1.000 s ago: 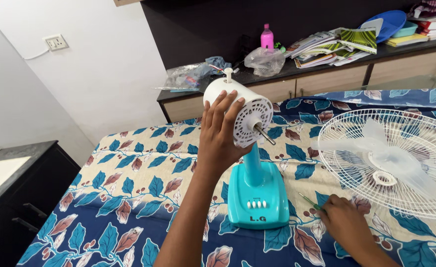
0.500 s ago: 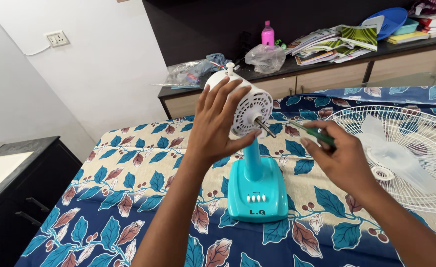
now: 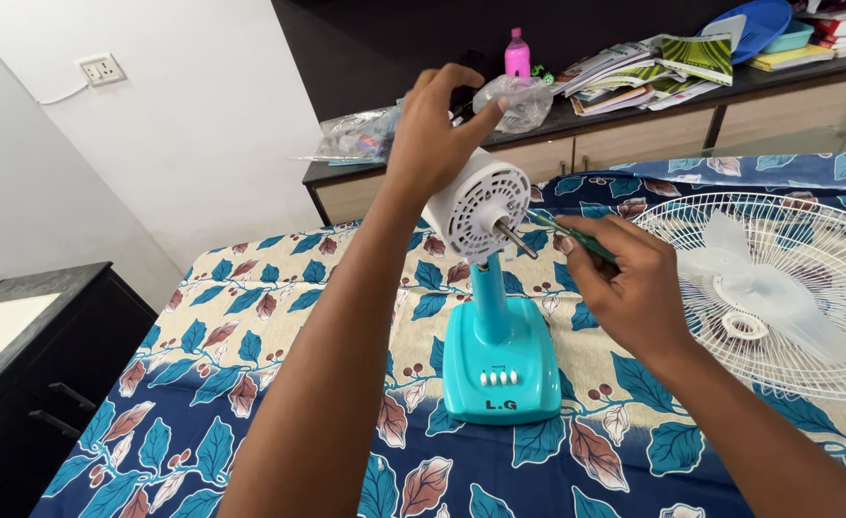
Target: The person uses a screwdriver to loosen and tighten screws on the rear motor housing of a small teal table fan. They repeatedly adjust the fan head and reposition the fan on the table while working on the same fasteners.
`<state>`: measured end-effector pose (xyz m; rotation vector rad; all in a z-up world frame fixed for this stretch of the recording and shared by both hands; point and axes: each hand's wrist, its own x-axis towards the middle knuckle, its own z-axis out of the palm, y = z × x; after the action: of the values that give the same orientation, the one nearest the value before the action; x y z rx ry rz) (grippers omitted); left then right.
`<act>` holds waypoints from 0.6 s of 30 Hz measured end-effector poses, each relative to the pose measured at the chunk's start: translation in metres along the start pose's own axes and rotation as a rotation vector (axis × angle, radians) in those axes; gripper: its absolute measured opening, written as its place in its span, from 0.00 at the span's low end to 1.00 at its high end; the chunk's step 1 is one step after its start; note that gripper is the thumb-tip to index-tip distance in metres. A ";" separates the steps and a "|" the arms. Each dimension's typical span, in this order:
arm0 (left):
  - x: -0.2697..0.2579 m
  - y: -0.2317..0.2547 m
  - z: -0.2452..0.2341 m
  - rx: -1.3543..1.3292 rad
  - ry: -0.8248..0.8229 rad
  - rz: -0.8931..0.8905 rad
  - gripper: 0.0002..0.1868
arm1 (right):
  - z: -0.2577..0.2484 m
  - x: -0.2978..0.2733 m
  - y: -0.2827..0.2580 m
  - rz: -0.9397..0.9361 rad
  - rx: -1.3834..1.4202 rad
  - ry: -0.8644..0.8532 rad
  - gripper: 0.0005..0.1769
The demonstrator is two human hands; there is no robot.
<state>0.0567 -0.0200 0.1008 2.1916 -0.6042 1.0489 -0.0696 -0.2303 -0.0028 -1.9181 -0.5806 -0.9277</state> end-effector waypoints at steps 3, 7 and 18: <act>0.002 -0.007 0.008 0.045 -0.084 -0.101 0.27 | 0.001 0.002 -0.002 -0.018 0.006 -0.004 0.13; 0.004 -0.015 0.015 0.038 -0.088 -0.118 0.25 | 0.003 0.002 -0.002 -0.063 -0.006 -0.009 0.13; 0.002 -0.012 0.012 0.035 -0.111 -0.177 0.22 | 0.006 0.004 0.001 -0.070 -0.037 -0.015 0.12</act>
<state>0.0722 -0.0205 0.0924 2.2985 -0.4333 0.8568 -0.0638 -0.2250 -0.0019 -1.9498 -0.6466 -0.9757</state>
